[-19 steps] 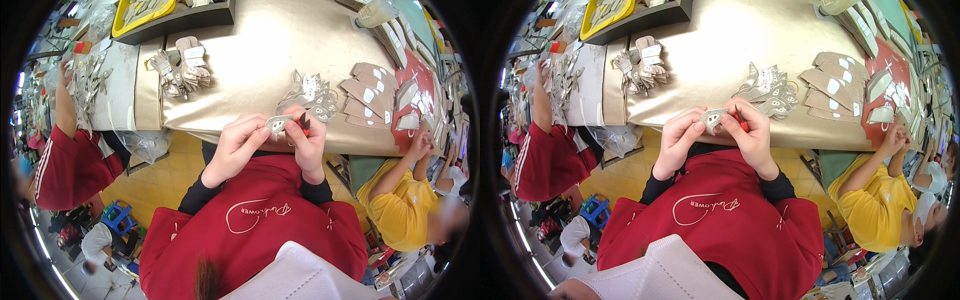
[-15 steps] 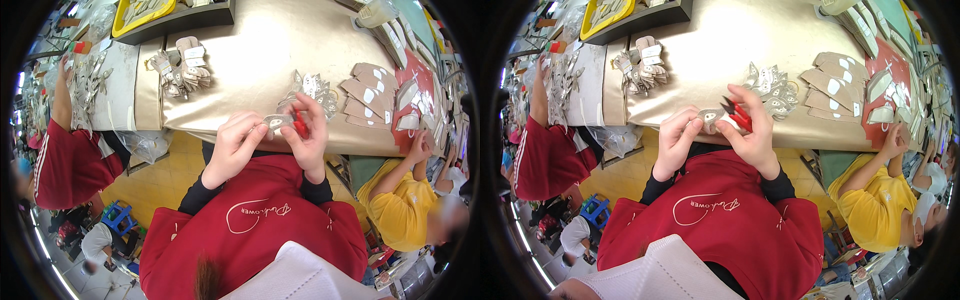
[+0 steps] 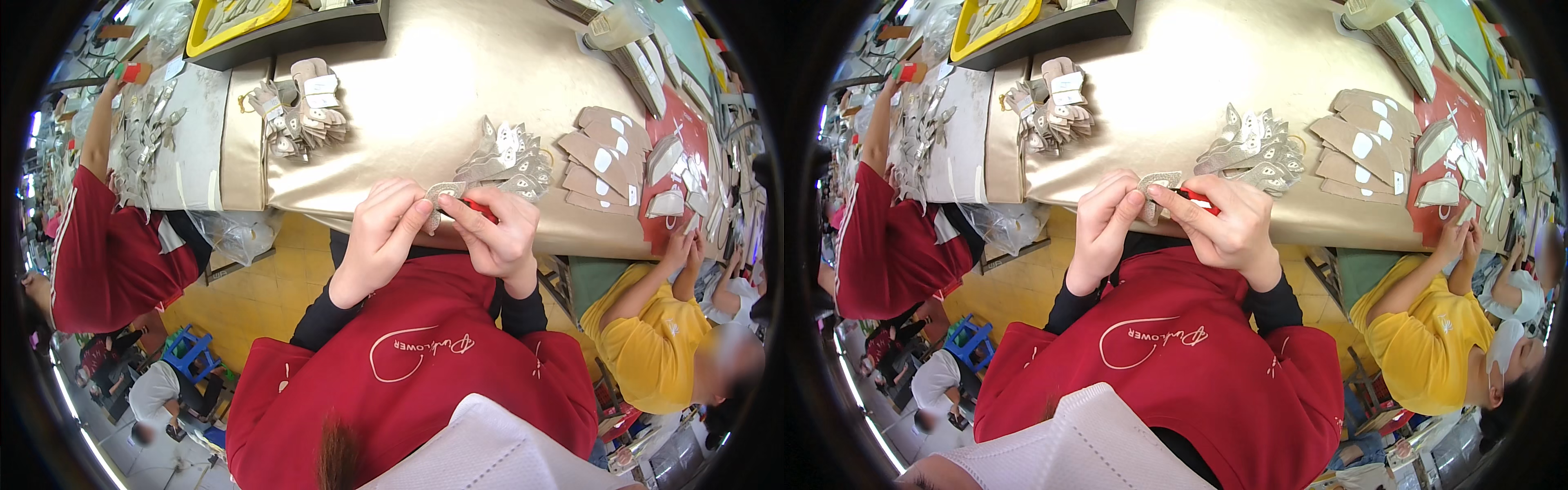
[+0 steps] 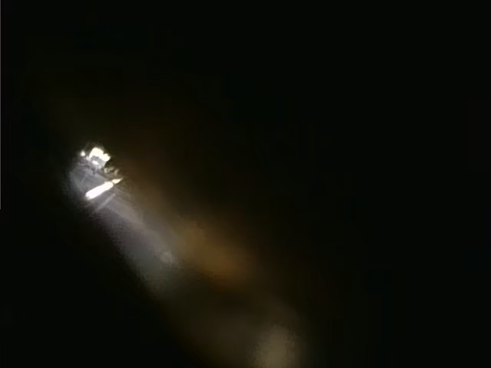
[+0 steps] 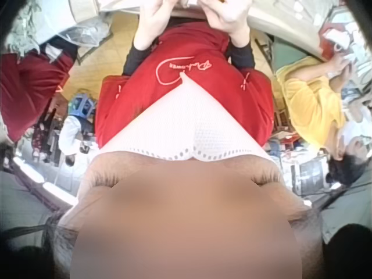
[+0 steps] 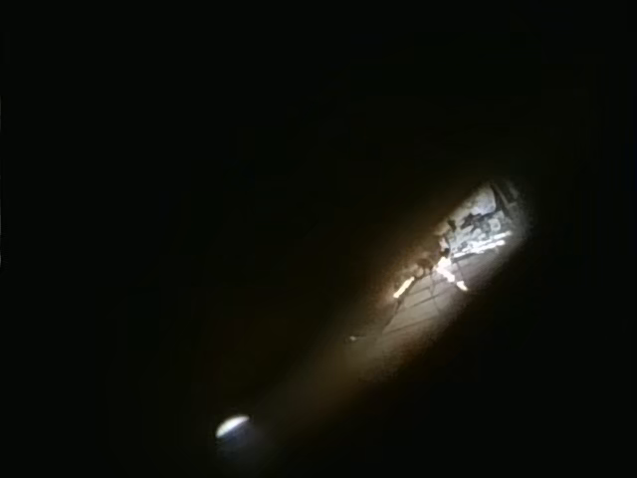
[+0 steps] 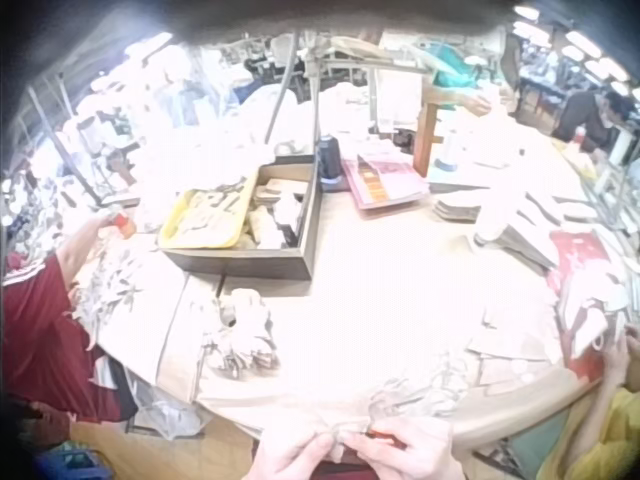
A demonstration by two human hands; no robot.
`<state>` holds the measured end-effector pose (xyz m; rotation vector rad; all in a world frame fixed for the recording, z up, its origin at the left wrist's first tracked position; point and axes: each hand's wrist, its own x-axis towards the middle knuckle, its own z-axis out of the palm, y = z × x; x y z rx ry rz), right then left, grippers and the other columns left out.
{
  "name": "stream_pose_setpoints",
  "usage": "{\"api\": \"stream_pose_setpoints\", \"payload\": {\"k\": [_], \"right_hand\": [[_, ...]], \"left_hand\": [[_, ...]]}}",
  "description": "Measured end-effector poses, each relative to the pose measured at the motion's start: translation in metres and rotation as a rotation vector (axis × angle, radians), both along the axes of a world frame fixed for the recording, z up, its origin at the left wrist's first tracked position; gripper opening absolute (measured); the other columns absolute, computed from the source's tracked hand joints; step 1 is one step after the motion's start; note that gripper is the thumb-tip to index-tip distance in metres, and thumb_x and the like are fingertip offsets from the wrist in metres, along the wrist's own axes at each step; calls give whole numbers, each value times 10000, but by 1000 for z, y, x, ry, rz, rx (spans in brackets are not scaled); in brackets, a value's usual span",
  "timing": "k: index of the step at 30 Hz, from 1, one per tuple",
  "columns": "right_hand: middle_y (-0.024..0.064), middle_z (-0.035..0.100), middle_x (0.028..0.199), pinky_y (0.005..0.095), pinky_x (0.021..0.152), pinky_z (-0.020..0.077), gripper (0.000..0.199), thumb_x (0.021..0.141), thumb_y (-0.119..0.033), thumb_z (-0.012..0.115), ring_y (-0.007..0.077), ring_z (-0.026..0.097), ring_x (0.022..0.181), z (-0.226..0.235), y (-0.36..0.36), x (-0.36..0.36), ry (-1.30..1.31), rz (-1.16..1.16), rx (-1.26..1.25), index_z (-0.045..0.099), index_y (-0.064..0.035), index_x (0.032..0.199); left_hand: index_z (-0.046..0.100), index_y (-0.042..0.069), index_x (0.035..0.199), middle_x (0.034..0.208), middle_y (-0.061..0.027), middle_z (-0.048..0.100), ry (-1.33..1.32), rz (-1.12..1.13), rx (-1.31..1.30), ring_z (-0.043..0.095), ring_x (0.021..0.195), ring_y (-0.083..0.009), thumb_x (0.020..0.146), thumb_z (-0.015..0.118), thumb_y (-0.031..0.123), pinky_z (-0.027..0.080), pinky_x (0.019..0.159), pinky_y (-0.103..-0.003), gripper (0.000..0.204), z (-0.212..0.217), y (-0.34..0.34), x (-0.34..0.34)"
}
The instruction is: The person uses red-handled scissors to trim small pieces of light-colored fabric at a workbench. They repeatedly pick up fabric pieces, cut edges, and place the trimmed pieces into a pile on the table. Other workers are visible in the background performing similar tasks.
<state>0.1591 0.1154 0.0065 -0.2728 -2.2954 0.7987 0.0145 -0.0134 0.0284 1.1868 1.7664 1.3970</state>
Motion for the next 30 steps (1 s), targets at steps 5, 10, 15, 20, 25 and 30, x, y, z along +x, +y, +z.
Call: {"api": "stream_pose_setpoints", "payload": {"k": [5,10,15,20,25,30], "right_hand": [[17,644,809,295,506,478,429,687,-84,695,173,610,608,-3,-1,0,36,1,31,775,-200,1092],[16,660,808,292,508,488,408,672,-83,688,171,622,614,-1,1,1,40,6,63,785,-190,1054],[23,662,803,290,505,492,368,671,-91,691,170,631,620,2,0,0,52,-5,76,793,-180,1012],[31,656,782,292,497,485,372,665,-70,690,178,620,595,-1,-1,0,51,-8,41,788,-167,1010],[71,655,767,285,498,478,352,702,-25,705,193,609,577,-5,0,-1,155,-21,-84,756,-86,1045],[130,663,891,283,583,506,378,799,-49,738,190,630,688,-1,-6,1,293,-128,-507,665,10,1165]], "left_hand": [[566,19,784,711,-84,550,52,-5,8,529,702,-276,962,562,122,406,737,-350,206,-1,-1,-1],[565,18,782,711,-85,550,81,15,2,531,697,-277,962,569,128,406,729,-348,211,-1,-1,0],[566,27,765,700,-70,558,69,5,16,537,693,-267,966,566,132,406,734,-344,226,-2,0,-1],[569,34,756,696,-65,559,58,7,12,534,690,-259,970,557,129,406,741,-342,234,-1,1,-1],[573,28,762,696,-64,561,-26,28,-25,530,689,-247,982,543,135,407,735,-340,247,0,-1,-1],[583,11,787,702,-74,575,-117,71,-38,544,693,-226,998,541,156,420,701,-329,260,-3,-2,0]]}}
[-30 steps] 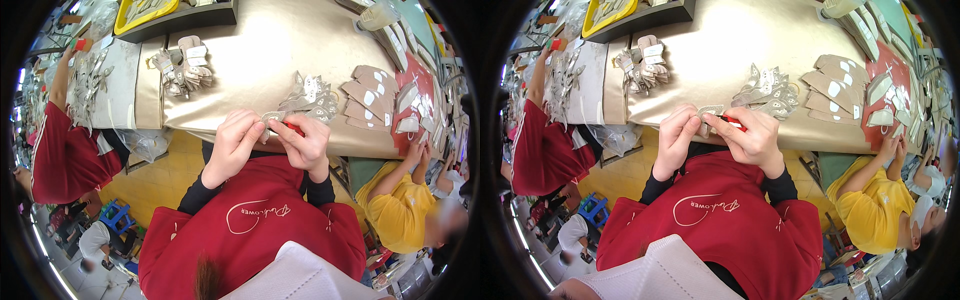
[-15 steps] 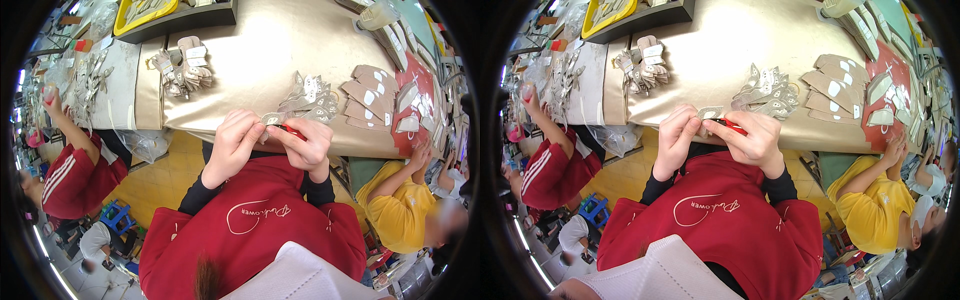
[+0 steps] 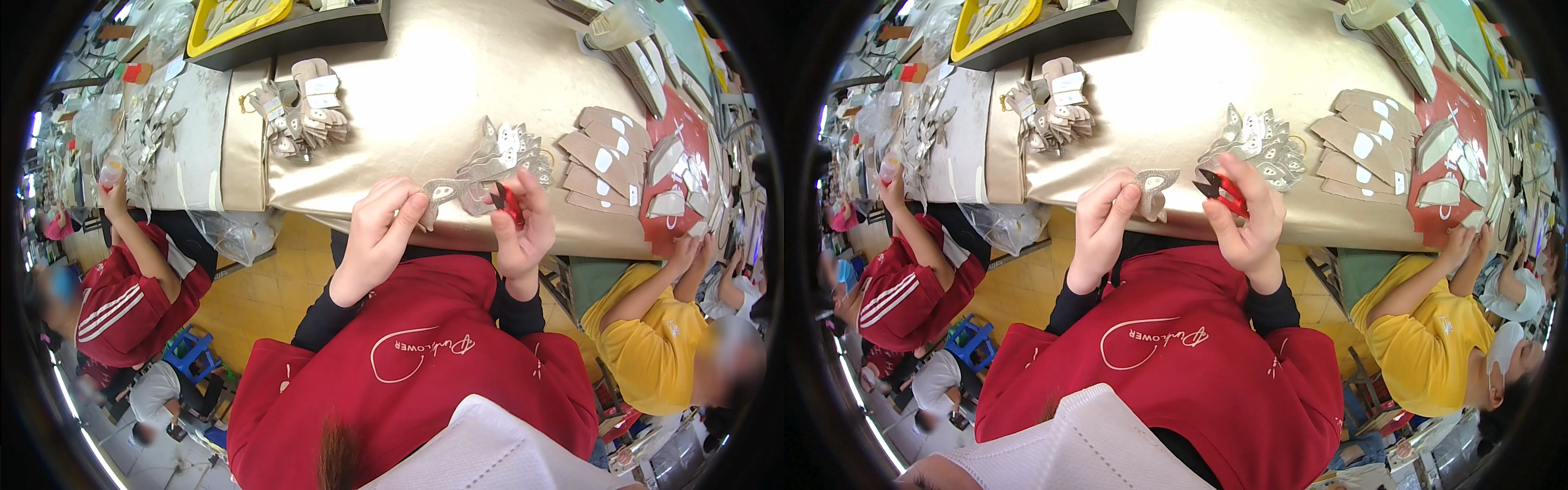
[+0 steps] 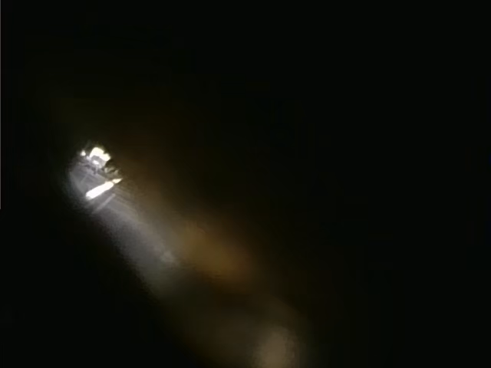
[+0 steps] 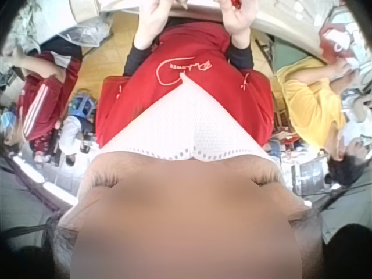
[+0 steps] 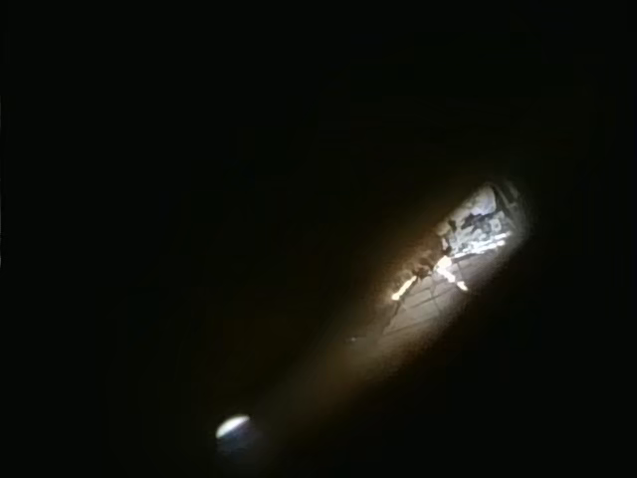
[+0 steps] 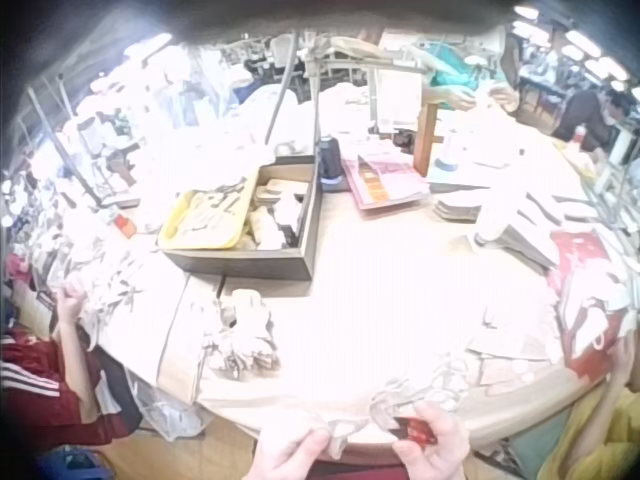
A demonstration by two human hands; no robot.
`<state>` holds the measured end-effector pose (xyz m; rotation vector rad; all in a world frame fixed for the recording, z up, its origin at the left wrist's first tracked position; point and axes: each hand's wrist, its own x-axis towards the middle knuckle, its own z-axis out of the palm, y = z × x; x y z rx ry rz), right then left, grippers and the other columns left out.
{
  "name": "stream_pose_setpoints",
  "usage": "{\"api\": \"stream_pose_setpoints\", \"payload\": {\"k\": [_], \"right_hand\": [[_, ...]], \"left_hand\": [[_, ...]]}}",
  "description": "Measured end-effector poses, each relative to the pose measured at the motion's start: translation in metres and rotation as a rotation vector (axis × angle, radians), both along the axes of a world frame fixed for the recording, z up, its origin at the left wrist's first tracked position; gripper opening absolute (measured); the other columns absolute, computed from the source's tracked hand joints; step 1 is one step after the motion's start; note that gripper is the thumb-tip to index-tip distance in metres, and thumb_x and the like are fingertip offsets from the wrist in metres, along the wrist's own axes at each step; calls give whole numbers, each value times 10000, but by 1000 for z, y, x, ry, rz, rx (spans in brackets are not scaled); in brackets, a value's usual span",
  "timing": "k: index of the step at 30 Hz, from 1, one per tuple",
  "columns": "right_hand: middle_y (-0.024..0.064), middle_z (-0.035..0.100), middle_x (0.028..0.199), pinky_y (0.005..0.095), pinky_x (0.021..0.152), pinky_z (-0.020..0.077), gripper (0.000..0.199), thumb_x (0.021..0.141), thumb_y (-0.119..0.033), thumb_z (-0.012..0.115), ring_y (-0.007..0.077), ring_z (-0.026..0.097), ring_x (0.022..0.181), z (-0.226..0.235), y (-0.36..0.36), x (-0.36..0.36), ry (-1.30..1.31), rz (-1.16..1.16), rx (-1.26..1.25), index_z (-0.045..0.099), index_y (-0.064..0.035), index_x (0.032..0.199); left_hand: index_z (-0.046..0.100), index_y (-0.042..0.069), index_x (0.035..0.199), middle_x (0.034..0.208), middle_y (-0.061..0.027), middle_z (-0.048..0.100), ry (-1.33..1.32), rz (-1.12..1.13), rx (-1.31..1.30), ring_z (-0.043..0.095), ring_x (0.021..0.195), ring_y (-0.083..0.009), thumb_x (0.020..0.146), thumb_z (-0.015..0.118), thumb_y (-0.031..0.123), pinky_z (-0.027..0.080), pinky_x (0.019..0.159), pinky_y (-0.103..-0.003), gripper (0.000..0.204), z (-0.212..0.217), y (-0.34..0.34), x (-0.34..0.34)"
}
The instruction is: The person uses red-handled scissors to trim small pieces of light-colored fabric at a workbench. They repeatedly pick up fabric pieces, cut edges, and place the trimmed pieces into a pile on the table. Other workers are visible in the background performing similar tasks.
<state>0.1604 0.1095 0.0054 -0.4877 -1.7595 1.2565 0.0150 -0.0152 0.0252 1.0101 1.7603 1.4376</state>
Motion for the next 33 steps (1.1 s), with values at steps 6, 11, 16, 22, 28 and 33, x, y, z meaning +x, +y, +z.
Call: {"api": "stream_pose_setpoints", "payload": {"k": [6,11,16,22,28,33], "right_hand": [[77,637,936,257,691,503,451,768,-9,776,143,616,827,0,-5,-2,-263,245,-204,642,-14,1199],[89,637,951,256,747,497,387,819,-34,749,145,628,859,-7,-15,-5,-179,246,-445,638,5,1188],[90,631,1077,258,842,499,402,885,-66,704,140,627,964,-4,-13,-3,-125,212,-489,594,20,1262],[82,617,1166,269,890,505,437,901,-41,685,125,610,1029,-1,-10,-4,-76,208,-555,553,34,1311],[64,650,1052,217,806,494,327,867,34,688,83,596,951,-4,-9,0,-24,188,-743,630,32,1188],[19,644,958,185,683,429,218,867,39,683,50,558,820,-8,1,6,141,44,-860,654,6,1081]], "left_hand": [[608,-23,865,716,-61,602,-103,47,9,576,656,-132,1019,537,144,460,618,-270,238,-2,1,2],[626,-33,918,723,-49,624,-183,47,-30,600,608,-92,1034,529,164,471,542,-237,249,2,-2,4],[636,-37,930,689,-34,617,-239,45,-47,602,575,-84,1033,536,183,468,500,-225,263,3,-1,5],[626,-16,846,647,15,561,-343,16,-137,502,585,-46,1029,536,203,385,518,-218,300,8,-2,4],[624,-14,855,672,9,573,-419,-77,-146,518,612,-47,1025,544,201,408,545,-228,286,0,0,3],[642,-30,955,825,-40,645,-282,-280,-270,621,767,-96,982,602,131,498,666,-262,168,-15,5,2]]}}
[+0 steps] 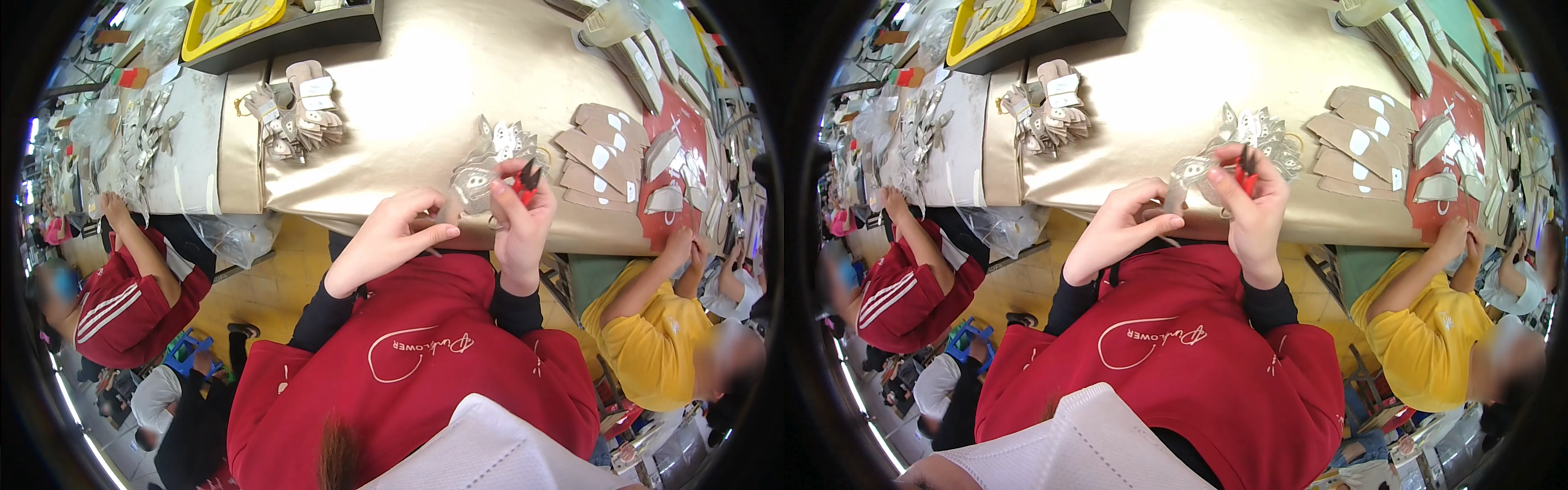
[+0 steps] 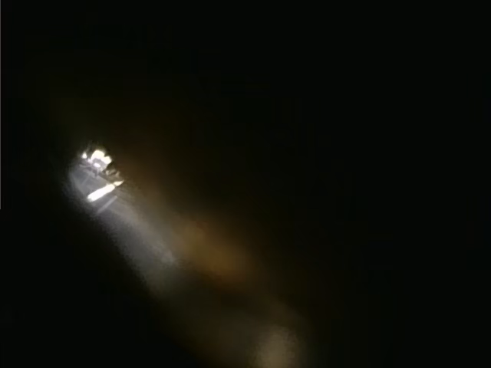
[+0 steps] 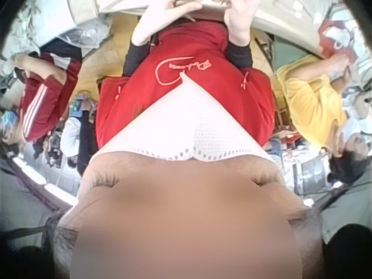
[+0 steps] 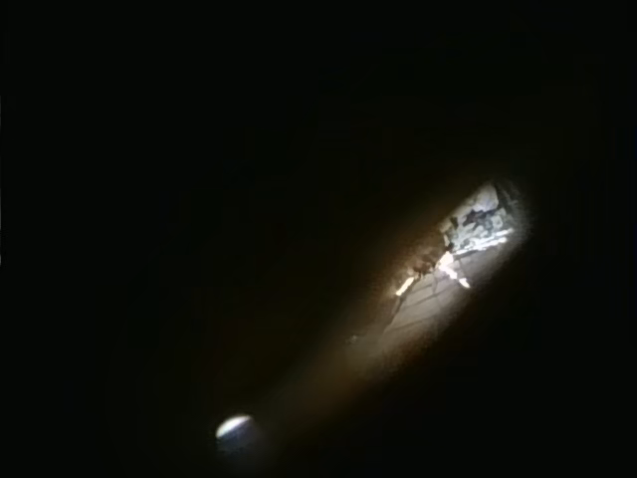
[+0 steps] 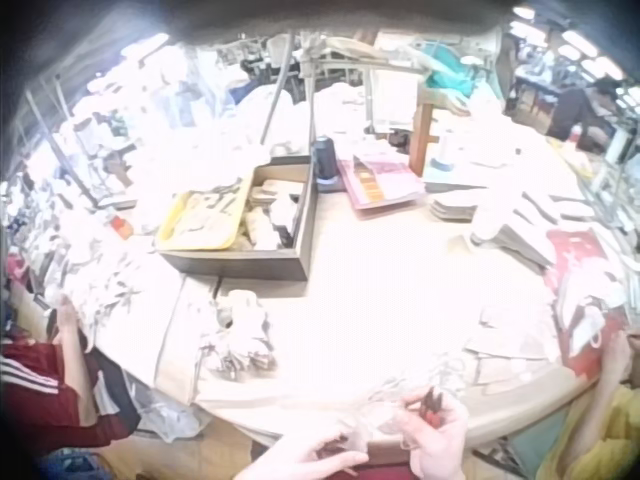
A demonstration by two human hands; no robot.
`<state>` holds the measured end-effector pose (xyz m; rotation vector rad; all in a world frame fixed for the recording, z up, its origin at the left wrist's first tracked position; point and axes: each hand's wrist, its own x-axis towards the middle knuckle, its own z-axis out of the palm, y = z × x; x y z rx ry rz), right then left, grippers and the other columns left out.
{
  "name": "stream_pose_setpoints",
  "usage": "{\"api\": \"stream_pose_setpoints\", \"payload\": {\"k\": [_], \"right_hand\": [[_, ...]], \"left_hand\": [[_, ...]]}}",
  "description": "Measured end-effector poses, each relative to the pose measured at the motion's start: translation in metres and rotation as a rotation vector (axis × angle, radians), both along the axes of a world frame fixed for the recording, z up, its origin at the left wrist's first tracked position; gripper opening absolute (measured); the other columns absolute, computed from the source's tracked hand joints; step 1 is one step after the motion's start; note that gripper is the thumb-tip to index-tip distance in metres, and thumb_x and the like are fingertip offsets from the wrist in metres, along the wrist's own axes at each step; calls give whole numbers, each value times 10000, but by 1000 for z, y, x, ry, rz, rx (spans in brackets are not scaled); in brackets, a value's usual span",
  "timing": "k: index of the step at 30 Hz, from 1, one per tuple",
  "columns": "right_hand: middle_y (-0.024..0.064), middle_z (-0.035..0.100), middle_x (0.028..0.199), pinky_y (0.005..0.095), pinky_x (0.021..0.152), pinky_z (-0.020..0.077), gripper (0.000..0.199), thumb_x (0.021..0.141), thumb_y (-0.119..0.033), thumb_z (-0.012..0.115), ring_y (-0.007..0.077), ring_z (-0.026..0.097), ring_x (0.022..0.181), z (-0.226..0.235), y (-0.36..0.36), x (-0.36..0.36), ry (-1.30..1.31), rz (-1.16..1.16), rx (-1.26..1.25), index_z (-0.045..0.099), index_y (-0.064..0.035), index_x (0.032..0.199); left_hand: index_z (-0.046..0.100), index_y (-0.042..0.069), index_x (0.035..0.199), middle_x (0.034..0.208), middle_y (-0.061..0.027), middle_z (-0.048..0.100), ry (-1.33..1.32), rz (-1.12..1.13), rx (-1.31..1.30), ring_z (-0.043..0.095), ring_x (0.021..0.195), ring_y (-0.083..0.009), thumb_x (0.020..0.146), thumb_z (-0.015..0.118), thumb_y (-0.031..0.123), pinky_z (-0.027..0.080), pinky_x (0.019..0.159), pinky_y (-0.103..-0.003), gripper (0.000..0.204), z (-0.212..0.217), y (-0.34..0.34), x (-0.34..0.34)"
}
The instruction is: The person uses red-handled scissors to trim small pieces of light-colored fabric at a workbench. They repeatedly pick up fabric pieces, cut edges, and place the trimmed pieces into a pile on the table. Other workers are visible in the background performing similar tasks.
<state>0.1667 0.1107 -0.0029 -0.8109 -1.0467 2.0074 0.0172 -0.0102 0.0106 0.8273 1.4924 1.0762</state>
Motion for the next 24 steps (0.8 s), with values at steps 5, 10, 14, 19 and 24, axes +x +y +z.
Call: {"api": "stream_pose_setpoints", "payload": {"k": [5,10,14,19,24], "right_hand": [[15,630,956,206,756,433,235,888,18,672,66,563,857,-8,15,-5,-147,-148,75,630,5,1119],[48,640,1015,229,868,444,377,933,-32,635,92,580,974,-7,8,-9,-202,85,61,548,43,1292],[78,677,995,174,625,367,365,967,-135,600,24,477,700,-5,-8,-8,-98,377,-7,564,46,1281],[114,711,932,149,428,237,406,973,-237,597,-22,297,465,-1,-19,-14,-9,587,-125,587,55,1254],[87,708,911,165,554,382,269,983,-146,586,5,447,564,4,-32,-22,-152,768,-24,646,54,1151]], "left_hand": [[633,-43,1171,1084,-131,696,-296,-95,-77,679,995,-173,965,615,105,543,889,-300,254,-3,0,-6],[364,29,1464,1318,-230,569,-848,271,183,596,1197,-303,992,504,113,445,1070,-396,499,2,2,-10],[207,84,1535,1454,-239,428,-774,479,419,431,1373,-323,990,446,58,302,1178,-412,595,2,4,-10],[253,154,1522,1436,-176,457,-645,617,637,361,1418,-327,963,414,-32,241,1214,-451,611,-4,4,-6],[295,262,1507,1518,-42,407,-717,854,944,305,1457,-186,956,381,-115,196,1238,-388,673,-12,6,-10]]}}
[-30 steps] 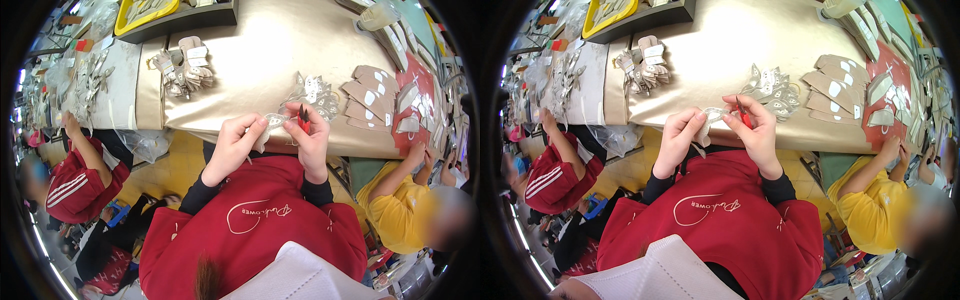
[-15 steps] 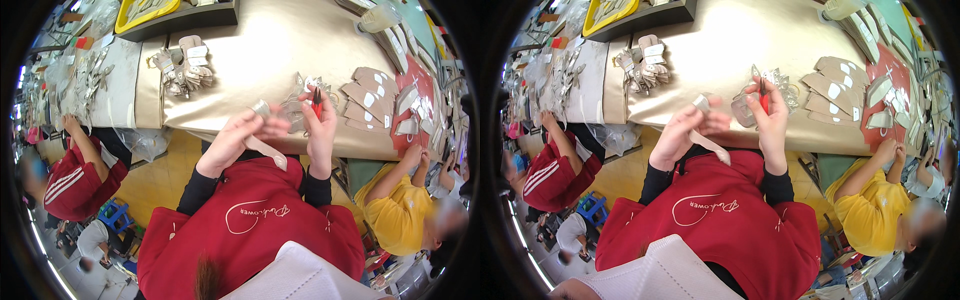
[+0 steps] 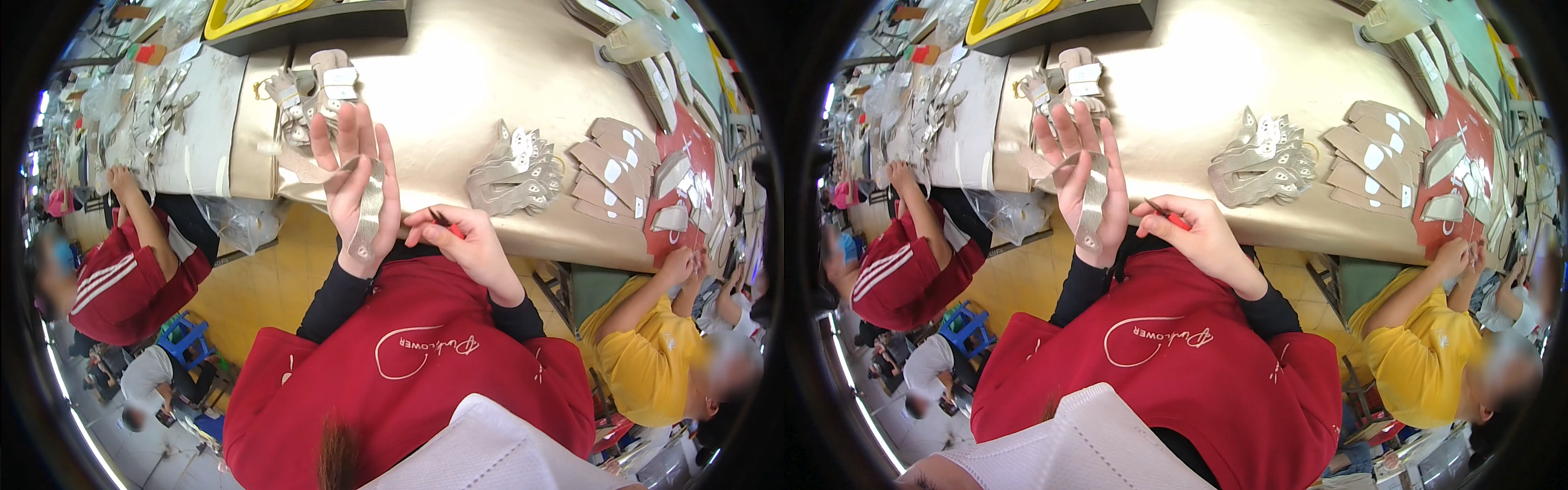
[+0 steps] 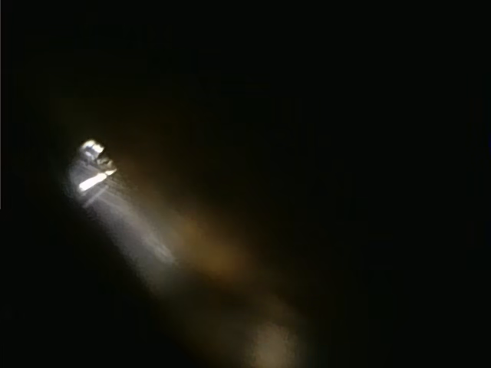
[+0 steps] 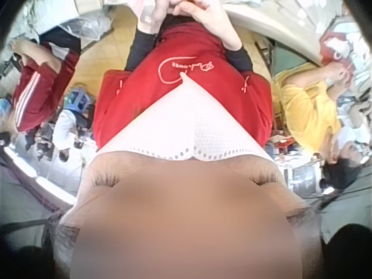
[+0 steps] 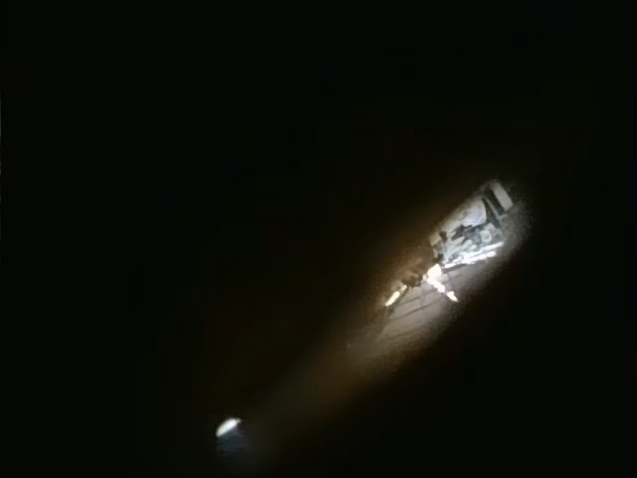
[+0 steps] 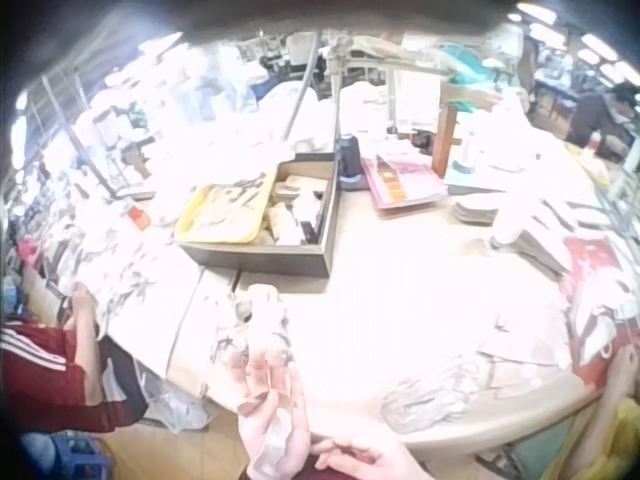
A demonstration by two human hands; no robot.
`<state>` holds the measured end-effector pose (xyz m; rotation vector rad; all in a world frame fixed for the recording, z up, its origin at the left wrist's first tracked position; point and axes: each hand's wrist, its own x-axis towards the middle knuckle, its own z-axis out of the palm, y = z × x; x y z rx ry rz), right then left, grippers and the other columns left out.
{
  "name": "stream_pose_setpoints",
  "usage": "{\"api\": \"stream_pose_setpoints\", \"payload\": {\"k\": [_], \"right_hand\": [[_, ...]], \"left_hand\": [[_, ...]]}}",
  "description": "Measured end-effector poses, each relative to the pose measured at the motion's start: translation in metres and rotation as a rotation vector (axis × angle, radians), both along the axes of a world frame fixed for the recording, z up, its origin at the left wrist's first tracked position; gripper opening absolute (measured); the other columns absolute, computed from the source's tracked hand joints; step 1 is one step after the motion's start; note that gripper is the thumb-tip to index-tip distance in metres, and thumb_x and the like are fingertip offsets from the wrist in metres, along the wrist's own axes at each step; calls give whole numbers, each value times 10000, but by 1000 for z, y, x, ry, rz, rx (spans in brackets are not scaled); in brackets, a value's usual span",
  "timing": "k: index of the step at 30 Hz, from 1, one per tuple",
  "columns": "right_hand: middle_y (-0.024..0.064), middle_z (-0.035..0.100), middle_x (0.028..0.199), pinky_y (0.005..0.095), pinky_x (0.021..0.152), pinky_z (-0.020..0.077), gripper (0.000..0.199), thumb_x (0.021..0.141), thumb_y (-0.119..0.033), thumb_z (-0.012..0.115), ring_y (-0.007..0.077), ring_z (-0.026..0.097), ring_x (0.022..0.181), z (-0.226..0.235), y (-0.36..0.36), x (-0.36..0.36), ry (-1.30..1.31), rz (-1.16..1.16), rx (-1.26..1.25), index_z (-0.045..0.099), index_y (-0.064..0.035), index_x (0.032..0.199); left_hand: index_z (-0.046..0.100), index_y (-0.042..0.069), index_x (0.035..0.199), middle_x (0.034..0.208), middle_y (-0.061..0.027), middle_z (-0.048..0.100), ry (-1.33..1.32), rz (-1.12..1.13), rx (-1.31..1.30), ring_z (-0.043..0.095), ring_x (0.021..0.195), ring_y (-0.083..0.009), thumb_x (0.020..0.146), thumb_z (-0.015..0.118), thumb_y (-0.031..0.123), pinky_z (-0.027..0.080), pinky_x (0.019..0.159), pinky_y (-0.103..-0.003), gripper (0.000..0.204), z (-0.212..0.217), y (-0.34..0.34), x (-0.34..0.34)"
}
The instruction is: The person uses red-handled scissors to trim small pieces of light-colored fabric at a workbench. They repeatedly pick up fabric pieces, cut edges, and place the trimmed pieces into a pile on the table. Other workers are visible in the background performing similar tasks.
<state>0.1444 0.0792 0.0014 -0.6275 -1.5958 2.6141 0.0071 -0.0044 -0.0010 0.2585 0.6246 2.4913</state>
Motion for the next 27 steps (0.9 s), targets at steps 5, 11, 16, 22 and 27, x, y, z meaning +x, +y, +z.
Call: {"api": "stream_pose_setpoints", "payload": {"k": [5,11,16,22,27], "right_hand": [[65,697,892,221,777,493,202,979,-108,588,74,615,797,0,-19,-1,10,90,85,670,39,1090],[56,692,887,244,808,512,174,967,-68,594,89,652,866,7,-37,7,36,21,90,669,24,1094],[58,685,898,246,811,509,164,969,-37,577,98,645,861,14,-54,11,92,-58,233,662,28,1092],[85,647,944,269,787,506,195,920,-23,626,139,638,865,20,-74,1,160,-162,589,657,26,1106],[60,611,978,241,836,460,227,884,-27,673,120,580,931,12,-87,-12,148,-144,739,663,18,1106]], "left_hand": [[299,272,1507,1533,-13,387,6,57,15,295,1457,-147,984,393,-75,218,1229,-354,634,-5,6,-10],[324,248,1494,1532,-20,382,-5,54,73,303,1449,-128,1005,400,-51,250,1214,-329,578,-5,6,-13],[338,249,1488,1534,-7,381,-163,23,222,307,1448,-129,1004,381,-62,267,1209,-317,577,-7,-6,-6],[333,252,1490,1547,-17,367,-213,9,304,317,1446,-137,1008,370,-49,287,1203,-316,570,-15,-28,-3],[329,139,1507,1549,-51,365,-3,146,12,348,1433,-160,998,402,-31,323,1164,-332,542,-6,-22,-17]]}}
